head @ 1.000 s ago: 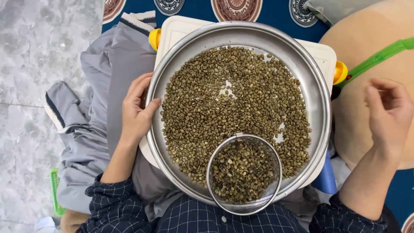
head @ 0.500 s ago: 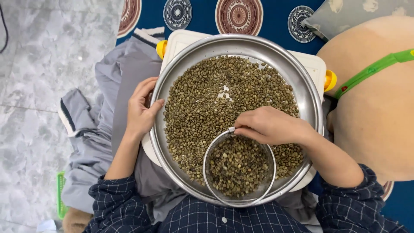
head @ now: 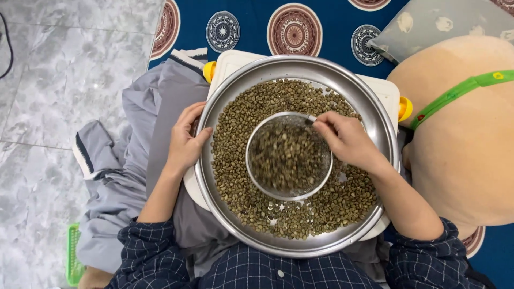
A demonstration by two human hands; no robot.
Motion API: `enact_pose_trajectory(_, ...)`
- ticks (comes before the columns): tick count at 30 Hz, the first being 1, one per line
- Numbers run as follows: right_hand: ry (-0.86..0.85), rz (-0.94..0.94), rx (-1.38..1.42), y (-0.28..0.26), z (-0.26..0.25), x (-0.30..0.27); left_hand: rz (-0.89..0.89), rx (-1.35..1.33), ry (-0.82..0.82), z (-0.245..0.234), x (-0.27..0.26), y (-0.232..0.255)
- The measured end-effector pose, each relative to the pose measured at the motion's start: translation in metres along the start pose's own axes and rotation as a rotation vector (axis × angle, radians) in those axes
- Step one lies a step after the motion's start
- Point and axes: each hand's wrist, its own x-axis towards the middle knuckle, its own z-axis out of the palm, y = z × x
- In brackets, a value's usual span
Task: Manually sorting green coffee beans in a large metal tray to remove defects and debris.
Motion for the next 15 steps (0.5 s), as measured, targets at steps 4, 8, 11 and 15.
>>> enact_pose_trajectory(4,0.163,0.025,0.035,0.018,0.01,0.002,0.024,0.039,-0.012,0.001,0.002,0.007)
enact_pose_trajectory(8,0.23,0.023,-0.025,0.018,0.008,0.002,0.12,0.193,-0.009,0.001,0.001,0.02)
enact_pose_trajectory(11,0.318,-0.028,-0.105,0.001,-0.006,-0.012,0.31,0.511,0.063,0.002,-0.004,0.037)
enact_pose_trajectory(15,0.254,-0.123,-0.291,-0.022,-0.016,-0.056,0.485,0.663,0.015,0.012,-0.018,0.062)
